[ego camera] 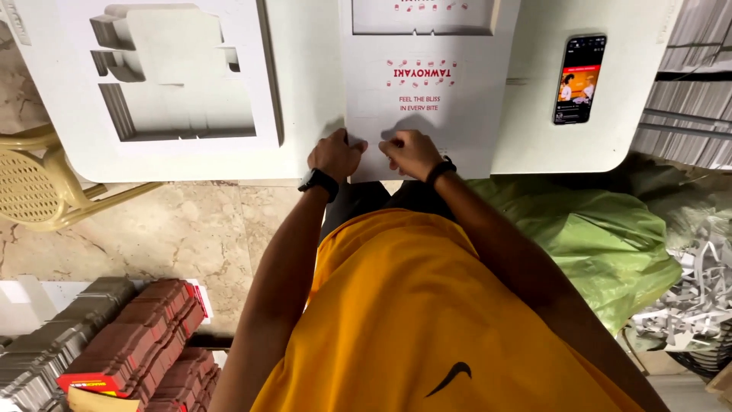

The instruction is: Manually punching out pre-cut shapes from cardboard sheets and removing the excess material.

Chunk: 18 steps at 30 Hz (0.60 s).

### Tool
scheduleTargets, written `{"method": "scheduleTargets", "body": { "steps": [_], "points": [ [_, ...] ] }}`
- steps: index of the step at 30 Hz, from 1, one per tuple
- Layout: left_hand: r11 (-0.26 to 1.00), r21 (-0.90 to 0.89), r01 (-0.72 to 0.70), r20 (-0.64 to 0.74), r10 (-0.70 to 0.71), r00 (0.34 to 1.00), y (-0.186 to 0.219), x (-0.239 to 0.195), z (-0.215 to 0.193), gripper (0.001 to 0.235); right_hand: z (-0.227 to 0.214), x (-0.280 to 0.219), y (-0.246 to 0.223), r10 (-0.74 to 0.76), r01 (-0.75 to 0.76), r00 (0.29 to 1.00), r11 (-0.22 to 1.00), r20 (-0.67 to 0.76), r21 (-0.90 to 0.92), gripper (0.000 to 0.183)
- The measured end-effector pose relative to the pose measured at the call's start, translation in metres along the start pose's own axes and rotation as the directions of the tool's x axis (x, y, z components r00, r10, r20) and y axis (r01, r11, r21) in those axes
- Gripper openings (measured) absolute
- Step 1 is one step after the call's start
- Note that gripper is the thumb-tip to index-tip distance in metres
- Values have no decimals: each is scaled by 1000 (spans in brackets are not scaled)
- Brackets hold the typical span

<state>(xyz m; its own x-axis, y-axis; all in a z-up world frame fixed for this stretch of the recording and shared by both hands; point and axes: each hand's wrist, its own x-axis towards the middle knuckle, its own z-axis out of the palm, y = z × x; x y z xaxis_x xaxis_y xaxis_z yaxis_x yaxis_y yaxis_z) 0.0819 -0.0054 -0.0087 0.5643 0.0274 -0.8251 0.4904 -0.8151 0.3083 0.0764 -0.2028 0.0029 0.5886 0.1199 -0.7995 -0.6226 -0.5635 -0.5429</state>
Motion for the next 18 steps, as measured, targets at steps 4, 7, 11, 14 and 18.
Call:
{"method": "scheduleTargets", "body": {
  "steps": [4,7,11,14,18],
  "points": [
    [999,-40,-1,20,2,1000,0,-11,-7,53,-15,-3,6,9,-1,997,995,-78,95,30],
    [996,-68,50,-16,-51,999,-9,-14,-5,56,-34,-1,40,3,13,986,995,-165,95,26],
    [949,-282,143,-141,-189,972,-26,-30,24,68,-58,5,77,-119,112,968,993,-222,-42,27],
    [780,-622,-68,-480,-311,821,-37,-38,78,63,-72,9,85,-371,268,878,905,-302,-332,26],
    [301,-944,-134,-288,-554,781,-5,-64,126,95,-79,14,66,-738,483,662,552,-129,-680,44]
  ]
}}
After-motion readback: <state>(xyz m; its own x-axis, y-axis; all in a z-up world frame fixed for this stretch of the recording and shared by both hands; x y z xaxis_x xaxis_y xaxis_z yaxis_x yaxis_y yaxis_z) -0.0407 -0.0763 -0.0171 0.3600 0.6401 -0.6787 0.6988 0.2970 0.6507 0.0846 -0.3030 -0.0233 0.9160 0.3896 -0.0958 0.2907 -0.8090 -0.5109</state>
